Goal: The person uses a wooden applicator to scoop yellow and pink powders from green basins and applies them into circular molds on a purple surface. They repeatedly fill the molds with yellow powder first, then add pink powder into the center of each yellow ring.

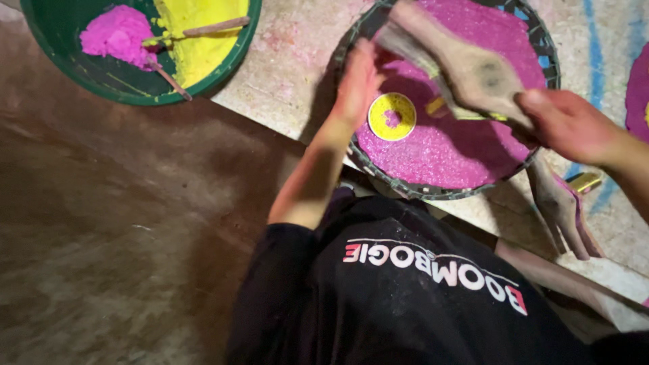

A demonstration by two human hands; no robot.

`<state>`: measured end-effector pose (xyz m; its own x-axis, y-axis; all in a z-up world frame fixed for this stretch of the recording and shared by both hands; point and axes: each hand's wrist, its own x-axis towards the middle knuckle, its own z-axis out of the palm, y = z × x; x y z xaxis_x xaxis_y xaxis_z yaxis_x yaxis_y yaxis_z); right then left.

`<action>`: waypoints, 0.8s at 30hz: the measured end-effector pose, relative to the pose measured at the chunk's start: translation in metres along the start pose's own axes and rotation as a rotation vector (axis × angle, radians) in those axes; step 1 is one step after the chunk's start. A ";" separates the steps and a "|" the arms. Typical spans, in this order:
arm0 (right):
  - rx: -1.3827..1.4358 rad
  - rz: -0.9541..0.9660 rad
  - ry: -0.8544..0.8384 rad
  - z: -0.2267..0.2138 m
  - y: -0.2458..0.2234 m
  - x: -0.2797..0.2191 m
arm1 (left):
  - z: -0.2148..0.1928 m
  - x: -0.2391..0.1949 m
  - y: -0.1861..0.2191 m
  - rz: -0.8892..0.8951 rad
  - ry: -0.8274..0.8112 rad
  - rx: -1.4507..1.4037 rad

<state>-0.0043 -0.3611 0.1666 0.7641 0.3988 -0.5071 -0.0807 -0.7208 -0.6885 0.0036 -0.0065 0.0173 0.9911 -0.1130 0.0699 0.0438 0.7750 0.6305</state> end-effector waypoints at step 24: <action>0.883 -0.142 0.530 0.108 0.039 -0.079 | 0.055 0.061 0.057 0.069 -0.576 1.492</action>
<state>-0.1365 -0.3592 0.1242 0.9692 -0.0070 -0.2461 -0.2450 0.0703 -0.9670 0.0595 -0.0039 0.1002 0.7936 -0.5811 0.1802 -0.4953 -0.4451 0.7460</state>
